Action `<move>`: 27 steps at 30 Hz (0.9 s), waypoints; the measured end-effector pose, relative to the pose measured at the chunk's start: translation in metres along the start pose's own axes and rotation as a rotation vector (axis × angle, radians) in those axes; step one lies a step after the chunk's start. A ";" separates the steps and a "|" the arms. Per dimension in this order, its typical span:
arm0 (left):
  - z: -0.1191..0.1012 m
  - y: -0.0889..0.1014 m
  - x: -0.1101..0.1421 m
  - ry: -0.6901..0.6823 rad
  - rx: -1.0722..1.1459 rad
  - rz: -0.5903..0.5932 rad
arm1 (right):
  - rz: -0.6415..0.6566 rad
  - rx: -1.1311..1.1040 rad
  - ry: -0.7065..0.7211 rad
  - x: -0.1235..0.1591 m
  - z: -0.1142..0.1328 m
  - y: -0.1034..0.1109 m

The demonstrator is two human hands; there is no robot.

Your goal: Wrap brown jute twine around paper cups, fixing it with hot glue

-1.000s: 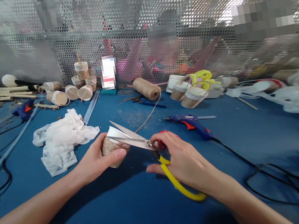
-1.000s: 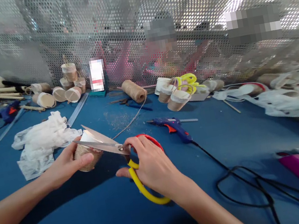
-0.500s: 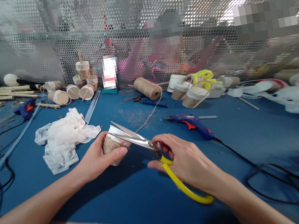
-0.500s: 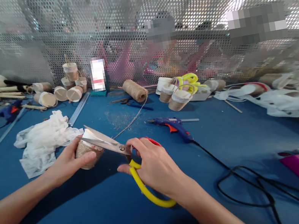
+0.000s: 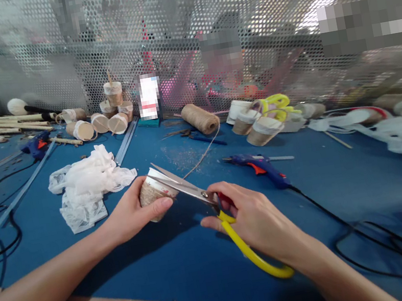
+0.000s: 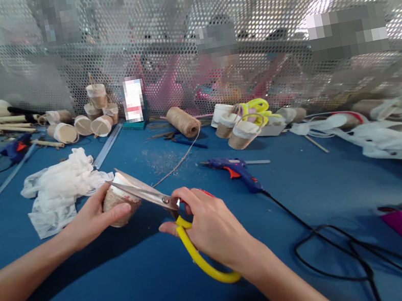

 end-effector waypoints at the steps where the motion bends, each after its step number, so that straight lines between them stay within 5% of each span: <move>1: 0.000 0.000 0.000 0.001 -0.001 0.001 | 0.003 -0.003 -0.003 0.000 0.000 0.000; 27: 0.005 0.008 -0.002 -0.044 -0.156 -0.091 | 0.016 -0.003 -0.027 0.002 0.002 0.002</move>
Point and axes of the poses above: each hand's wrist, its own x-axis away from the middle knuckle, its own y-axis out of the back of the hand, z = x × y, the point moved 5 cm from there along -x, towards the middle knuckle, and after that the axes turned 4 degrees about y, right-handed, at the moved point
